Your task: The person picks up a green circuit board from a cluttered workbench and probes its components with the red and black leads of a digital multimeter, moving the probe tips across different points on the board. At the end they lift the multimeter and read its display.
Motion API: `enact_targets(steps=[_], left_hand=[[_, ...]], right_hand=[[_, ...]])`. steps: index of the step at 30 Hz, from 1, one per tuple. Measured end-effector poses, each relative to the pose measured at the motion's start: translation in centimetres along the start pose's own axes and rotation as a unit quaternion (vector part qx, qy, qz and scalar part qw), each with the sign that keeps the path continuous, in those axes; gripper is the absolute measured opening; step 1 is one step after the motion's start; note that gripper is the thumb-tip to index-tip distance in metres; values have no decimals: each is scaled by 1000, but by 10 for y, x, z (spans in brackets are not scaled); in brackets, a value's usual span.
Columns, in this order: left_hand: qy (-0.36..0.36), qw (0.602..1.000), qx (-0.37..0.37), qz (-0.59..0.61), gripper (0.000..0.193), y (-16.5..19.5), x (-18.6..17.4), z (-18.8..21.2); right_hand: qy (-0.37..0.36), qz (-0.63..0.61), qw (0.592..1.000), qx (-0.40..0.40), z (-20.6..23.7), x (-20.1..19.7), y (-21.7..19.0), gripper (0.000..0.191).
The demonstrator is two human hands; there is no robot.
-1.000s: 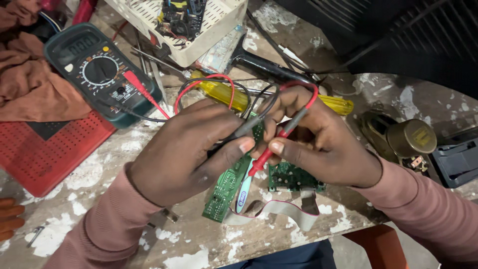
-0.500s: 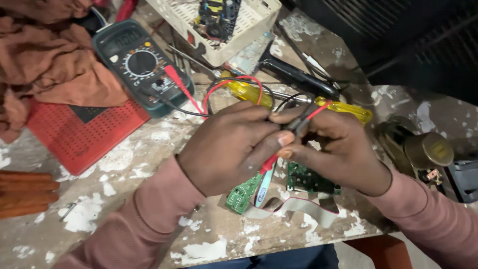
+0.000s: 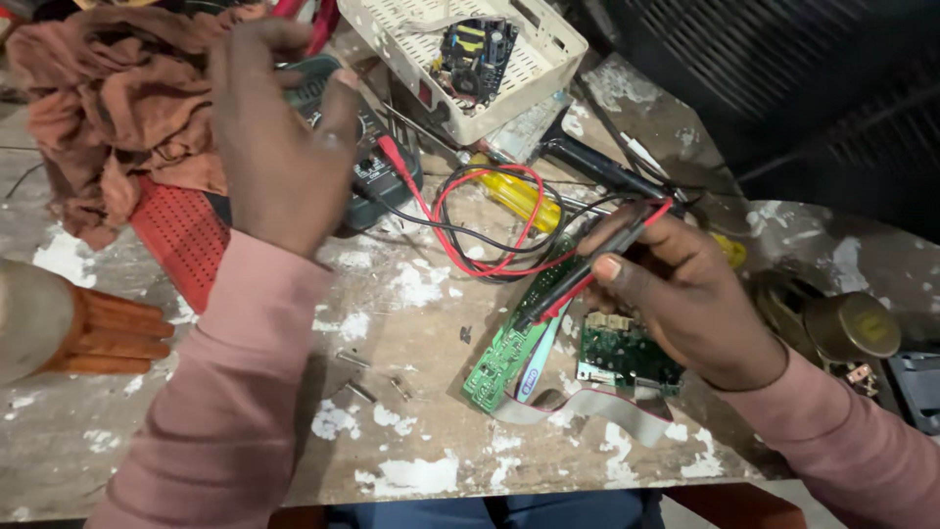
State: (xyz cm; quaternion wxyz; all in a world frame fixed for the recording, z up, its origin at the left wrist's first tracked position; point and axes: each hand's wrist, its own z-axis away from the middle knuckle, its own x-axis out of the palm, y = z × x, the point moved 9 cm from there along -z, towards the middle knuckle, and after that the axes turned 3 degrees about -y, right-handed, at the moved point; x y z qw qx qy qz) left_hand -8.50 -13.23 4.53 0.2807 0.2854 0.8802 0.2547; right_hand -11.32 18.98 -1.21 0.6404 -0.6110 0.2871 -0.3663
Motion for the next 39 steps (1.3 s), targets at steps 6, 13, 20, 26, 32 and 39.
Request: enact_targets(steps=[6, 13, 20, 26, 32, 39], left_hand=[[-48, 980, -50, -187, 67, -52, 20, 11], [-72, 979, -158, -104, 84, -79, 28, 15], [-76, 983, -165, -6, 80, -93, 23, 5], [-83, 974, -212, -9, 75, -100, 21, 5], [-83, 978, -180, -58, 77, -95, 20, 0], [-87, 962, -253, 56, 69, -104, 28, 1]], right_hand=[[2, 47, 999, 13, -3, 3, -5, 19], [3, 185, 981, 53, -4, -1, -6, 19], [-6, 218, 969, 120, -2, 0, -5, 36], [-81, 328, 918, 209, 8, 1, -2, 45], [-284, 434, 818, 249, 27, 7, 10, 47], [-602, 290, 710, 221, 74, 38, -1, 51]])
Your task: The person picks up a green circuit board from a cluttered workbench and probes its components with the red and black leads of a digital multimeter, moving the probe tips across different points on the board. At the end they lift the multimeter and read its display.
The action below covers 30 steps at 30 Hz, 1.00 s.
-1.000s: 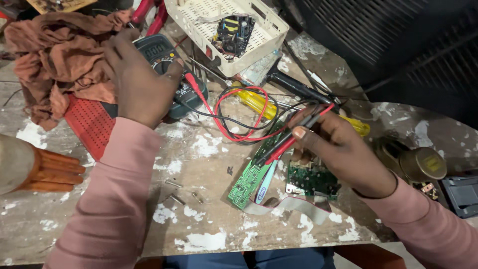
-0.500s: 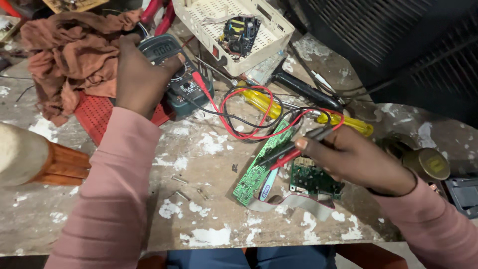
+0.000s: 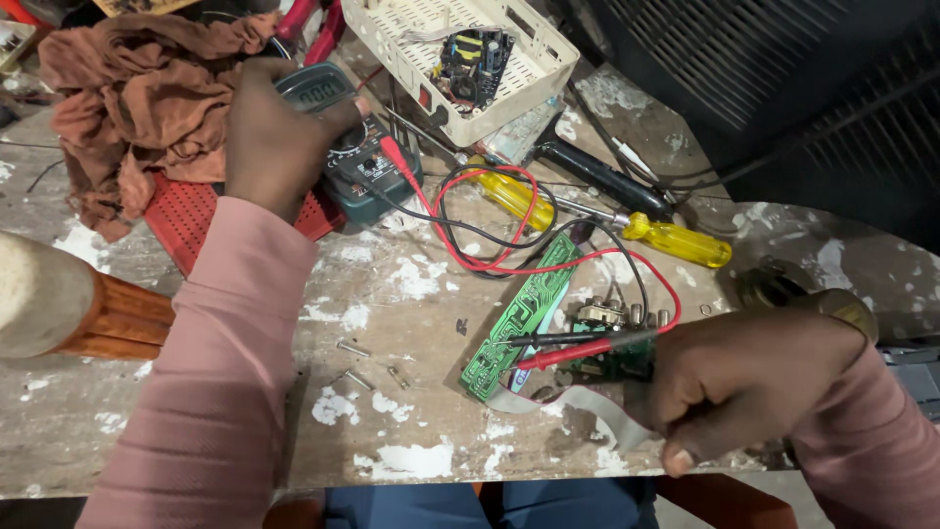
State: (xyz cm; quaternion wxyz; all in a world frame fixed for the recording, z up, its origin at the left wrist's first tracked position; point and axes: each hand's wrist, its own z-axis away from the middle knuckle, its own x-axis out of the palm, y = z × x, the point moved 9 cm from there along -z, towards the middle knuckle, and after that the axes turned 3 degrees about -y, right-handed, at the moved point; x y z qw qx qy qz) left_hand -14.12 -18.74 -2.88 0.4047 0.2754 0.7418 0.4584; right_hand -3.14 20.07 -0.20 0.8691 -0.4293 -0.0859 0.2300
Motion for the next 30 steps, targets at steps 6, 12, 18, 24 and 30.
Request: enact_targets(steps=[6, 12, 18, 24, 30], left_hand=[[-18, 987, 14, 160, 62, 3, 6, -2], [2, 969, 109, 220, 64, 30, 0, 3], [-13, 947, 148, 284, 55, 74, -10, 26], [-23, 948, 146, 282, 39, 110, -11, 43], [-15, 943, 191, 271, 37, 127, -12, 58]], right_hand=[[-33, -55, 980, -190, 20, 6, -24, 49], [32, -188, 930, -313, 36, -6, -25, 45], [350, -284, 835, -315, 46, -35, 0, 34], [339, -260, 853, -300, 30, -49, -5, 21], [424, -76, 869, -243, 30, -63, -20, 12]])
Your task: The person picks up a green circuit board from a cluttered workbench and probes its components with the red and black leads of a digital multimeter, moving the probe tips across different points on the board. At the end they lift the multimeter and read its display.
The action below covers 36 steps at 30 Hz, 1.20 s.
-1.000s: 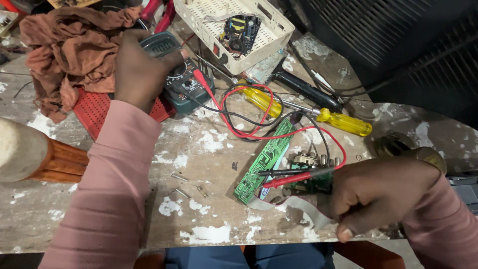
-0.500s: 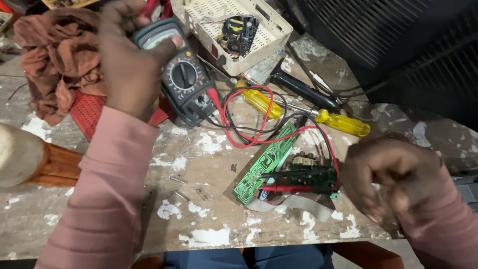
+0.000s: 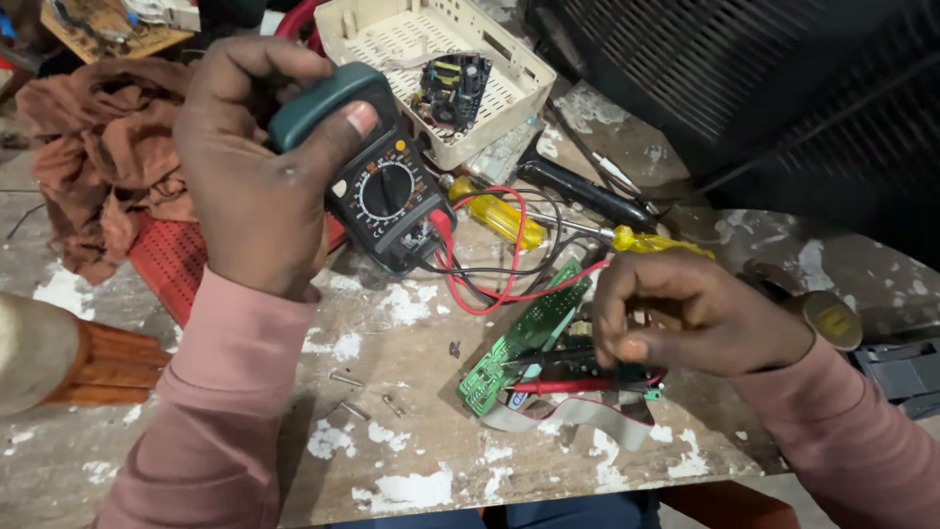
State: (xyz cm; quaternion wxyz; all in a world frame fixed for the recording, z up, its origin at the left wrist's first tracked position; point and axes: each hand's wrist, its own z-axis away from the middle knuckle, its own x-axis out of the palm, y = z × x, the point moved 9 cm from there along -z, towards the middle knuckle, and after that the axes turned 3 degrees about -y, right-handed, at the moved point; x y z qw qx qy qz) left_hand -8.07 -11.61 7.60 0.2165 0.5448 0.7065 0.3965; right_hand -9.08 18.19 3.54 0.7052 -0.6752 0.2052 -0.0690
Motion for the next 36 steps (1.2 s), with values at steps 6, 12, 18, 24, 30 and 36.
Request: enact_targets(steps=[6, 12, 18, 24, 30, 36], left_hand=[[19, 997, 0, 79, 35, -12, 0, 7], [29, 978, 21, 208, 30, -28, 1, 9], [74, 930, -49, 358, 29, -50, 8, 10], [43, 871, -95, 480, 42, -51, 23, 12], [-41, 824, -188, 532, 92, -51, 58, 23], [-16, 767, -156, 622, 92, -53, 69, 25]], right_hand=[[116, 167, 976, -76, -34, -7, -22, 21], [149, 278, 947, -64, -83, -6, -19, 47], [131, 60, 988, 51, -105, -4, 13, 53], [150, -20, 988, 32, -99, -9, 18, 46], [159, -48, 984, 58, -98, -6, 29, 48], [152, -17, 986, 59, -99, -3, 30, 50]])
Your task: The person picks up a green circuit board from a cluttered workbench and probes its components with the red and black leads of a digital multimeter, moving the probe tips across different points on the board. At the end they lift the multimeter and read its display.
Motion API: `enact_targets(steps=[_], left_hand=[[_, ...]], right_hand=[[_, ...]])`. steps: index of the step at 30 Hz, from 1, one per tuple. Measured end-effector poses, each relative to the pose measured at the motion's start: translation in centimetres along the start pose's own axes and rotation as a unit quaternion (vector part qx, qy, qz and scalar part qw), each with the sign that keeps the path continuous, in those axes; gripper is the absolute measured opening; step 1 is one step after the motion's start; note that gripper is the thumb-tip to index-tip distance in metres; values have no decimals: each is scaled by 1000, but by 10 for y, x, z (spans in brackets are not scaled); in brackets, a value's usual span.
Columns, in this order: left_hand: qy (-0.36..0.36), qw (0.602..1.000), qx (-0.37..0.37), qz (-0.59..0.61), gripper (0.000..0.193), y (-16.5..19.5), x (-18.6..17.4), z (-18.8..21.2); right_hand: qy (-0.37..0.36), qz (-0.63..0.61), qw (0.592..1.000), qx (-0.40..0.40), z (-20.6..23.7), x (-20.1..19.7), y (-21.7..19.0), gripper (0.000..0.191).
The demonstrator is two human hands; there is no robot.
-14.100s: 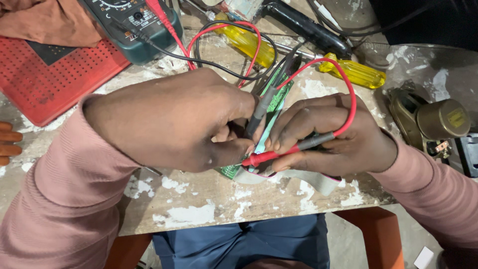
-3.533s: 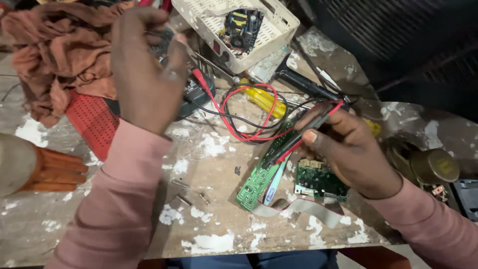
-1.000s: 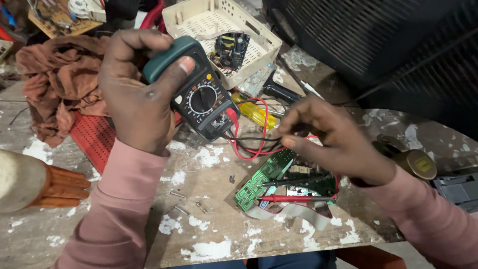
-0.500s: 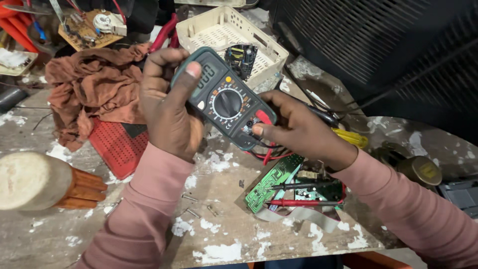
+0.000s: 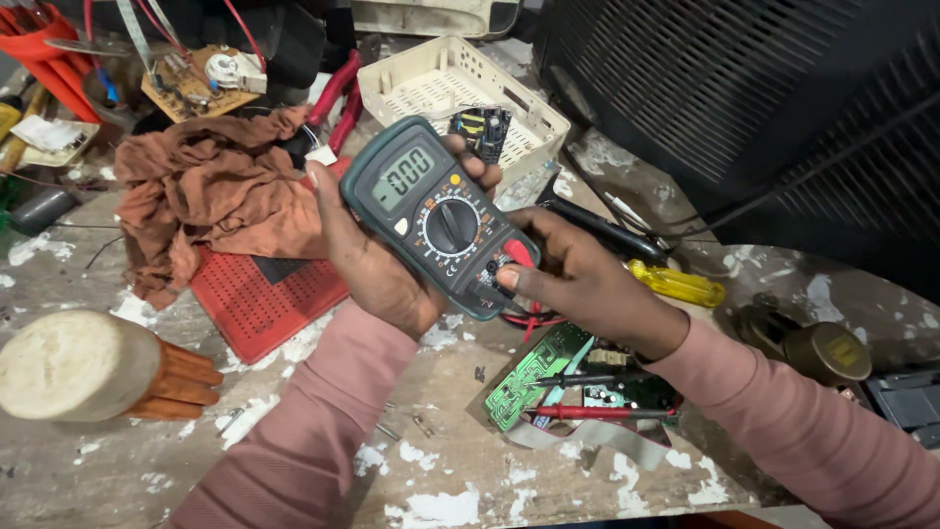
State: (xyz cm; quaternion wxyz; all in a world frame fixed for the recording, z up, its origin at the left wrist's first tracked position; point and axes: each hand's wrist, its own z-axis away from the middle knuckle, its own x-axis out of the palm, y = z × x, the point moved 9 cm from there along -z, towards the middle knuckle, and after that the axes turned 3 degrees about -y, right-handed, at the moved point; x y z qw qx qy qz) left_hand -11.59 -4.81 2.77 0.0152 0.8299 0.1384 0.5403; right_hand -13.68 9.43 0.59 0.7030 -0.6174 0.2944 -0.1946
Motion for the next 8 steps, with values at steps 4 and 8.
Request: enact_targets(steps=[4, 8], left_hand=[[3, 1000, -13, -19, 97, -1, -7, 4], [0, 998, 4, -61, 96, 3, -12, 3]], right_hand=[[43, 102, 984, -136, 9, -3, -30, 50], [130, 302, 936, -122, 23, -17, -51, 43]])
